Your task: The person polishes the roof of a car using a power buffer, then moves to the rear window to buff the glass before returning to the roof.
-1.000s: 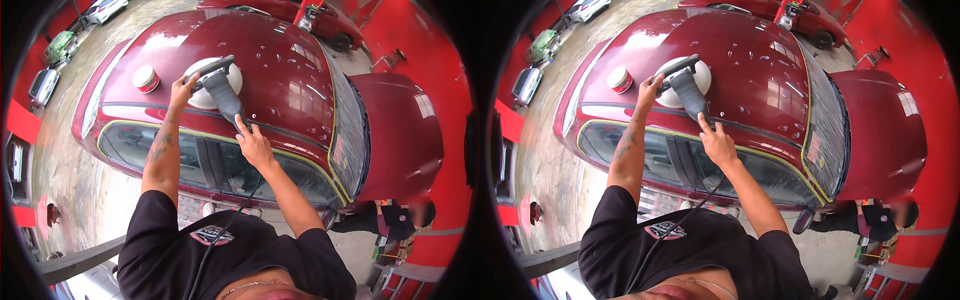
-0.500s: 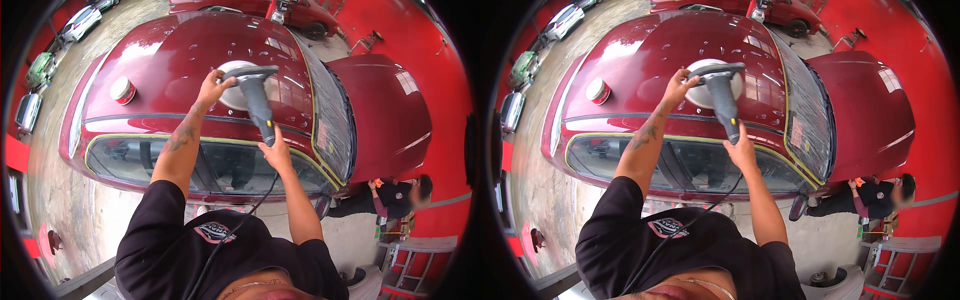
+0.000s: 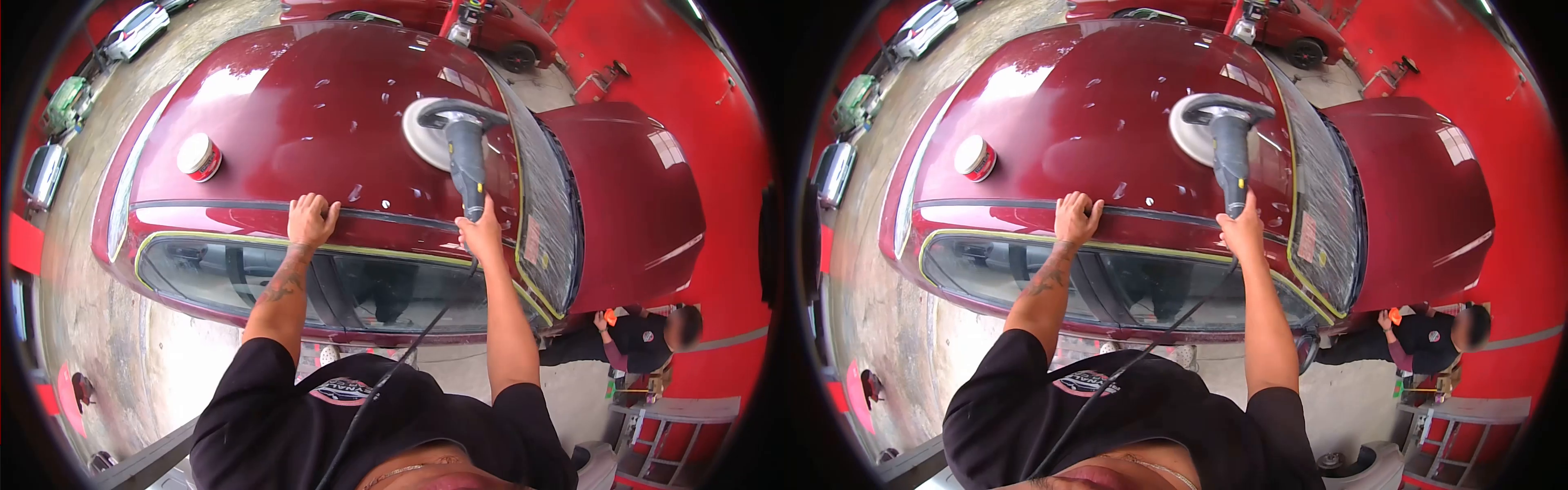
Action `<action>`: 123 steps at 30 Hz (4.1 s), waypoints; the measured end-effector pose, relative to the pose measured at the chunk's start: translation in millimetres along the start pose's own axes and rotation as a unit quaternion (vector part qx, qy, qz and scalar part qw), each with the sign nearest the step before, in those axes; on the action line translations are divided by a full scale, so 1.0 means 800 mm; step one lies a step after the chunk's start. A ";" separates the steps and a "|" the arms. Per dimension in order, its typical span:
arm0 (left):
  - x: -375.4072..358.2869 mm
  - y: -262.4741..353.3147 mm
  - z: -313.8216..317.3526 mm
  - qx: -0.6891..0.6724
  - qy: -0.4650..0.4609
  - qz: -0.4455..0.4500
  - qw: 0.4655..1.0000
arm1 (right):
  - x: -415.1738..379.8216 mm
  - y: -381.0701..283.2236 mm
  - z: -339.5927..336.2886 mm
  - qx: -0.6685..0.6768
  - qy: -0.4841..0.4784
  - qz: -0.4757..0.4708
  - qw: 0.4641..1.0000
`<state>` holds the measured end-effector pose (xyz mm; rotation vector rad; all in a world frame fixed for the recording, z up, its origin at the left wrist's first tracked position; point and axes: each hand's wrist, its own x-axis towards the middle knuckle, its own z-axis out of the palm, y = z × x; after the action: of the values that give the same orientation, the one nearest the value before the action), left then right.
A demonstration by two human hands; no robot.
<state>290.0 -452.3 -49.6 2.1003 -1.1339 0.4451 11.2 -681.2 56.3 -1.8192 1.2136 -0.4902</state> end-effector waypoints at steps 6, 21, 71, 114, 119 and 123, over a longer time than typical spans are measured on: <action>0.002 0.002 -0.002 0.007 0.004 -0.007 1.000 | 0.018 -0.060 0.117 -0.093 -0.068 -0.138 0.984; 0.003 0.000 -0.005 0.031 -0.008 -0.006 0.999 | 0.024 -0.115 0.158 -0.106 -0.131 -0.170 0.971; 0.005 0.000 -0.005 0.021 -0.002 -0.005 1.000 | 0.152 -0.191 0.227 -0.125 -0.192 -0.152 0.962; 0.003 0.001 -0.007 0.021 0.000 0.000 1.000 | 0.212 -0.201 0.199 -0.054 -0.130 -0.090 0.986; 0.003 -0.003 -0.005 0.026 -0.008 -0.008 1.000 | 0.163 -0.232 0.250 -0.105 -0.207 -0.157 0.960; 0.003 -0.002 -0.006 0.028 -0.011 -0.013 0.999 | 0.152 -0.215 0.260 -0.136 -0.213 -0.161 0.954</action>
<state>292.7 -449.7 -46.0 2.1707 -1.1173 0.4468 306.8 -671.6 68.9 -2.2307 0.7156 -0.0920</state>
